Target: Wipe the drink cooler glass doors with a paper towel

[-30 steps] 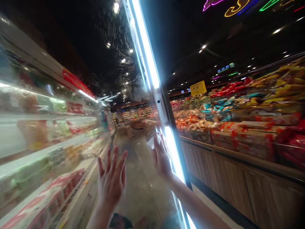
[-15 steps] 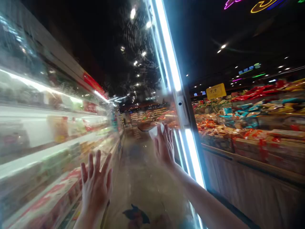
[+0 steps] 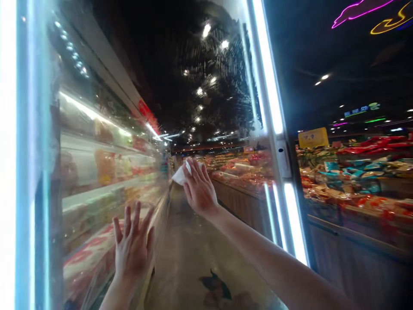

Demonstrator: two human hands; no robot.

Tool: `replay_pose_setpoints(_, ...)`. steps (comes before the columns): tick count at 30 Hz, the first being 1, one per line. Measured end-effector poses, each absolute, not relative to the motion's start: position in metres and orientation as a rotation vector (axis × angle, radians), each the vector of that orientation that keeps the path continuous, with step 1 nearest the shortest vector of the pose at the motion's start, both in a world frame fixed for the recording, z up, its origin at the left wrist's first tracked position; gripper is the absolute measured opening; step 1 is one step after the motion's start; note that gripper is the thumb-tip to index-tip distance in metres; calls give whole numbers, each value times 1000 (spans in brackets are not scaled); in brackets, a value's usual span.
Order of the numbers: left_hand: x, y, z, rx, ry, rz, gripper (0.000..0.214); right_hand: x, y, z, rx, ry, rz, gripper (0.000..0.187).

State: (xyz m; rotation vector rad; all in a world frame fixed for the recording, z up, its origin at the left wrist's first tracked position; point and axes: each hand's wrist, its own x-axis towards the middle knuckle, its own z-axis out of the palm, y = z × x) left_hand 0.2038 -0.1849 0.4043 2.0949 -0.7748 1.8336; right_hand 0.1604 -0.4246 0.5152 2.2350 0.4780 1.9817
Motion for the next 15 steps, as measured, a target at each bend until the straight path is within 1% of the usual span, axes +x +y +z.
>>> replay_pose_setpoints(1, 205, -178, 407, 2092, -732, 1823, 75, 163, -415, 520, 2236, 458, 2009, 67)
replay_pose_setpoints(2, 206, -171, 406, 2091, -704, 1814, 75, 165, -406, 513, 2242, 458, 2002, 67)
replay_pose_setpoints(3, 207, -164, 401, 2090, -688, 1806, 75, 166, -398, 494, 2251, 482, 1962, 65)
replay_pose_setpoints(7, 210, -138, 353, 2099, -675, 1792, 77, 164, -374, 375, 2173, 849, 1565, 52)
replay_pose_setpoints(9, 212, -129, 335, 2106, -693, 1810, 78, 164, -365, 345, 2104, 978, 1414, 47)
replay_pose_setpoints(11, 214, -122, 336, 2123, -733, 1832, 79, 168, -354, 359, 2090, 1001, 1404, 46)
replay_pose_setpoints(15, 220, -103, 382, 2123, -637, 1829, 79, 186, -314, 452, 2184, 844, 1674, 51)
